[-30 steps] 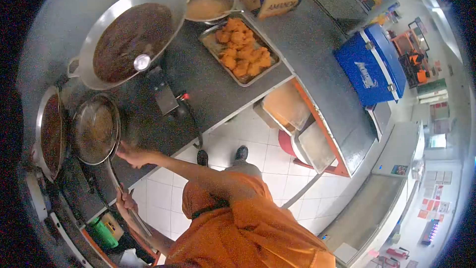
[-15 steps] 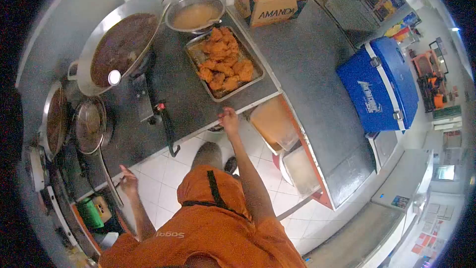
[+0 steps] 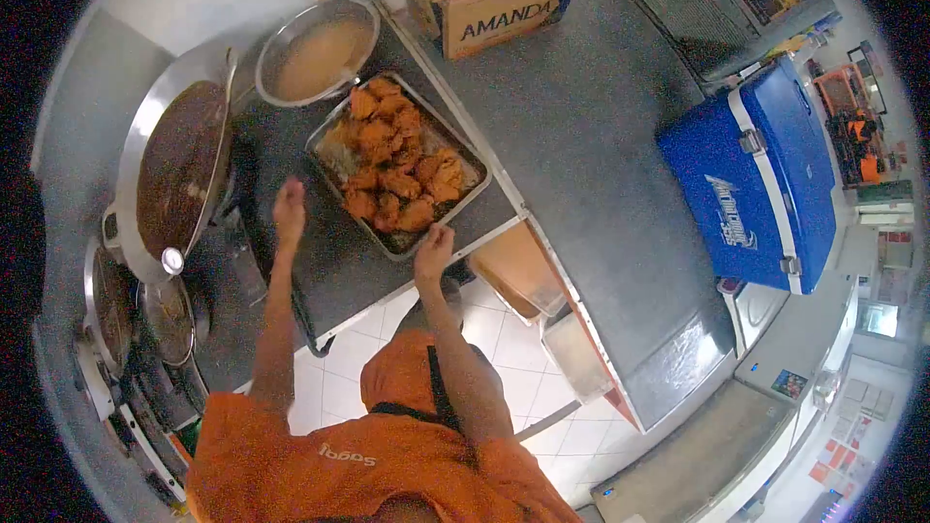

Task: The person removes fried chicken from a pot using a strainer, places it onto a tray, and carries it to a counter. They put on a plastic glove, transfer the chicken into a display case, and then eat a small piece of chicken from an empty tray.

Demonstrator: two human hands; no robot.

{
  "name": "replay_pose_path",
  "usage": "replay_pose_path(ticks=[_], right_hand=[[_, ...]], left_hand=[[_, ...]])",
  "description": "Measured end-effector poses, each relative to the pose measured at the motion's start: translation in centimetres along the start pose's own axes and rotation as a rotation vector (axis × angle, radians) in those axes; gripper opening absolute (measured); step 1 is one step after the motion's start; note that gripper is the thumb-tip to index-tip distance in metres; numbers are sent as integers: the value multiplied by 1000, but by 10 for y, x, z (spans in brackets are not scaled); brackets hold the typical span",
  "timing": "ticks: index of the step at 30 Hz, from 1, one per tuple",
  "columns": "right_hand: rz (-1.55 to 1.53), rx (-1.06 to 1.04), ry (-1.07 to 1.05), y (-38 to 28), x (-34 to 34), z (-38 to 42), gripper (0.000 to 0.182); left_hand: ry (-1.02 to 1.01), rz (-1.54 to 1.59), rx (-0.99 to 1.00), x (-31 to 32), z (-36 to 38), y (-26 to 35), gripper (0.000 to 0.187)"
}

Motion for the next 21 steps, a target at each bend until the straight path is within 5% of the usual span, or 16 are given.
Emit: replay_pose_path(ticks=[2,3,5,8,14,15,21], right_hand=[[91,-51,34,-16,-23,-23,30],[95,-51,39,-20,-37,-39,29],[110,-41,84,-35,-63,-62,27],[-80,-64,134,-61,-112,-93,27],[-40,288,396,-87,-251,-93,49],[-25,122,422,-74,-279,-91,59],[-71,92,695,-84,-420,-1,57]], left_hand=[[181,-466,134,54,-37,-43,58],[157,-461,144,62,-41,-37,58],[-660,-311,-92,82,-52,-17,61],[-748,-253,-203,78,-24,65,62],[-675,189,-119,138,95,92,54],[-622,238,-133,147,113,100,52],[-864,333,-162,128,192,242,50]])
Point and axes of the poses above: each hand's wrist, its own z-axis away from the middle knuckle, its own x-axis out of the palm, y = z × x, the point moved 2 cm from there along -z, towards the middle knuckle, and after that the axes turned 11 degrees about -z, right-handed, at the moved point
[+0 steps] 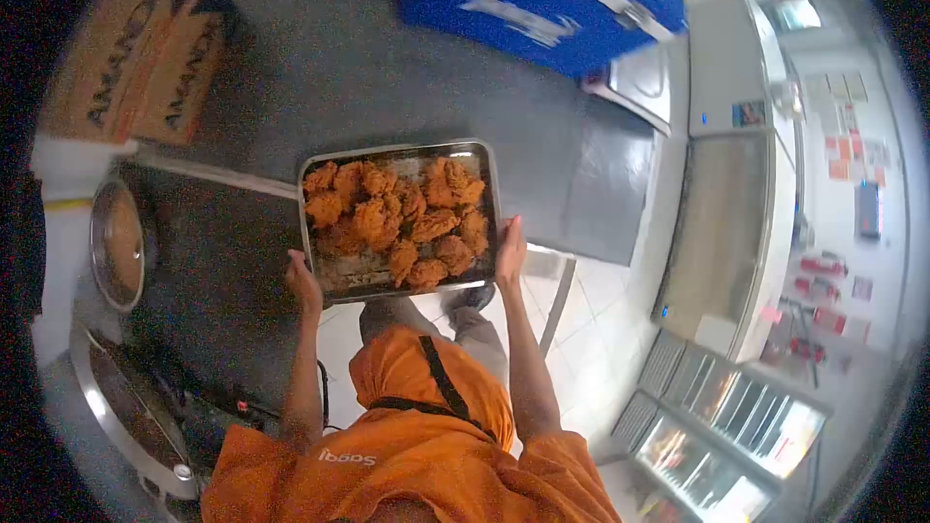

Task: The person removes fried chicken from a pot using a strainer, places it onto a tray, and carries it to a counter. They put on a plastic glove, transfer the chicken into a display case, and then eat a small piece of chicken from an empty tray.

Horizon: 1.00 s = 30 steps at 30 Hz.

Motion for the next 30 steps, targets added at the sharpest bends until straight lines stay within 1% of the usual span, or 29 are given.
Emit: replay_pose_path(ticks=[1,2,3,4,5,6,7,8,9,10,11,12,13,14,15,16,17,18,19,20,21,22,24,25,27,28,30], right_hand=[[-16,-11,47,-4,-28,1,56],[-151,55,77,-4,-57,3,51],[-110,36,99,-9,-90,4,52],[-130,-9,139,-8,-117,12,54],[-150,-64,178,-4,-147,13,55],[-254,-84,200,1,-176,11,55],[-272,-89,229,-2,-204,14,55],[-267,-60,259,-5,-238,17,55],[-259,-33,281,-13,-271,18,56],[-228,-40,313,-18,-301,21,57],[-214,-28,334,-2,-300,52,57],[-157,4,374,-5,-310,66,57],[-103,32,412,-7,-325,76,57],[-144,-46,404,-11,-337,81,56],[-153,-37,425,-20,-362,85,56],[-154,-8,449,-33,-384,88,56],[-155,13,468,-40,-403,88,56],[-103,9,492,-39,-390,97,56],[-113,0,500,-35,-400,101,56],[-121,8,513,-27,-415,102,57],[-125,22,524,-26,-418,106,57],[-161,-13,539,-25,-421,110,60],[-180,25,546,-30,-428,125,59],[-188,61,543,-35,-432,136,58],[-216,25,536,-42,-442,141,58],[-246,-5,539,-47,-444,141,58],[-295,-21,511,-75,-448,148,57]], left_hand=[[-25,-16,24,18,10,5,50],[-41,-23,117,37,20,7,50],[-56,-28,208,54,35,12,50],[-202,-73,24,56,53,26,56],[-225,-86,47,70,71,38,56],[-210,-64,124,87,90,50,56],[-196,-40,199,106,110,57,56],[-377,-97,93,126,115,36,64],[-392,-101,111,150,136,39,64],[-385,-21,165,171,158,44,55],[-386,59,189,162,163,12,51],[-322,71,147,167,187,22,50],[-343,66,153,177,212,32,50],[-322,107,90,185,232,48,50],[-297,135,23,195,258,58,50],[-312,116,31,204,275,59,50],[-382,95,66,214,285,59,51],[-453,95,91,210,270,53,52],[-459,99,105,212,273,55,52],[-513,86,117,216,280,56,53],[-565,69,124,212,286,65,55],[-567,65,133,206,292,76,55],[-604,-43,220,194,307,101,57],[-599,-40,216,188,312,105,57],[-533,-33,325,192,315,118,57],[-518,-27,323,193,317,123,57],[-478,-84,291,176,326,152,51]])
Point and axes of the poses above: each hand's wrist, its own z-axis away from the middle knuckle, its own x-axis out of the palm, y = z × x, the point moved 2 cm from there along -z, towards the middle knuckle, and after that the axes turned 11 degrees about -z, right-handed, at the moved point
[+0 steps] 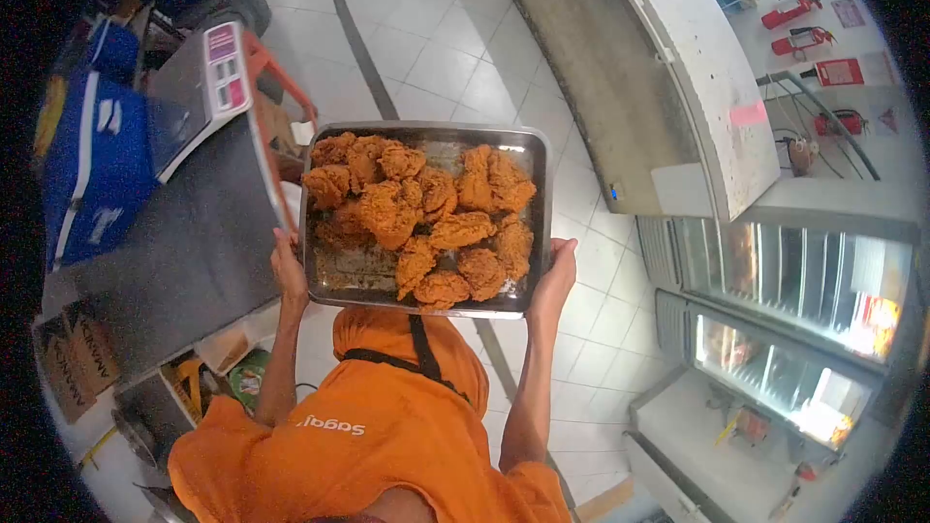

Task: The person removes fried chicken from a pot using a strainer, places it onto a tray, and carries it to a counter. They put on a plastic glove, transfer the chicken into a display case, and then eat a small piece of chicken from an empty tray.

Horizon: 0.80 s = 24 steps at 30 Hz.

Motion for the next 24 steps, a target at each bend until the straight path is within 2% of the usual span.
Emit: replay_pose_path(ticks=[3,4,7,8,9,11,13,16,21,22,23,24], right_hand=[[-72,17,-50,-65,-5,-6,55],[-117,34,-41,-95,-5,-8,55],[-185,64,-98,-167,12,-22,52],[-194,61,-98,-181,7,-46,51],[-209,46,-60,-136,26,-97,50],[-222,66,-90,-174,41,-145,50],[-160,53,-64,-193,68,-189,51],[-149,41,-172,-170,116,-242,52],[-80,32,-271,-202,225,-340,55],[-52,25,-289,-205,244,-359,54],[-21,25,-278,-200,237,-346,53],[-14,24,-319,-210,265,-368,53]], left_hand=[[-25,41,91,-8,19,57,51],[23,-29,141,-15,26,84,52],[120,-21,57,-33,49,164,53],[138,-104,51,-22,47,186,56],[108,-116,60,23,-11,163,56],[113,-8,101,51,-31,212,50],[142,-57,70,73,-58,243,50],[171,-45,55,96,-120,237,51],[341,-106,90,126,-212,285,54],[366,-100,77,126,-225,302,54],[314,-87,2,114,-212,300,54],[303,-56,-76,114,-229,316,55]])
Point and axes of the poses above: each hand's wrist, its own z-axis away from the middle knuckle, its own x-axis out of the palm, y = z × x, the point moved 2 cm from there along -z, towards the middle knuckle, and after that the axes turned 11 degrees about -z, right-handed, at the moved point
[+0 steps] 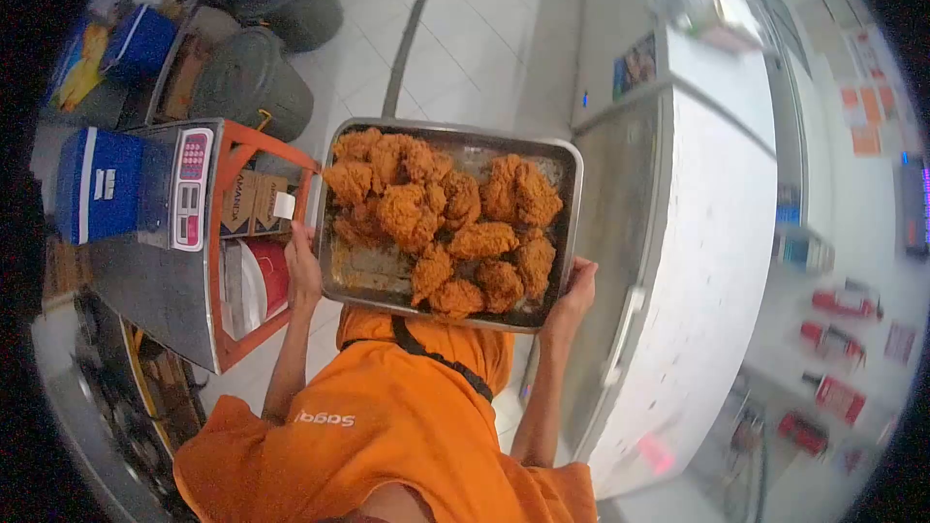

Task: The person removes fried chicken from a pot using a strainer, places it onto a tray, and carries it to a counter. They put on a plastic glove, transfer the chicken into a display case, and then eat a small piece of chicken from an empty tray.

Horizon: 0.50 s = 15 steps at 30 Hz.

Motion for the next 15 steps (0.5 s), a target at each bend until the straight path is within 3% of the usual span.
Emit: replay_pose_path(ticks=[5,6,9,12,13,15], right_hand=[[107,74,-184,-28,89,-119,52],[85,76,-156,-16,55,-83,52],[61,153,-248,-19,128,-174,52],[124,45,-297,-6,200,-252,52],[73,16,-168,1,125,-173,53],[124,-18,-205,-5,144,-192,56]], left_hand=[[186,-19,-168,30,-57,35,55],[142,-41,-168,18,-27,22,56],[227,-30,-213,47,-95,59,55],[349,15,-212,78,-169,71,54],[234,-14,-136,64,-118,46,54],[250,89,-105,76,-133,31,54]])
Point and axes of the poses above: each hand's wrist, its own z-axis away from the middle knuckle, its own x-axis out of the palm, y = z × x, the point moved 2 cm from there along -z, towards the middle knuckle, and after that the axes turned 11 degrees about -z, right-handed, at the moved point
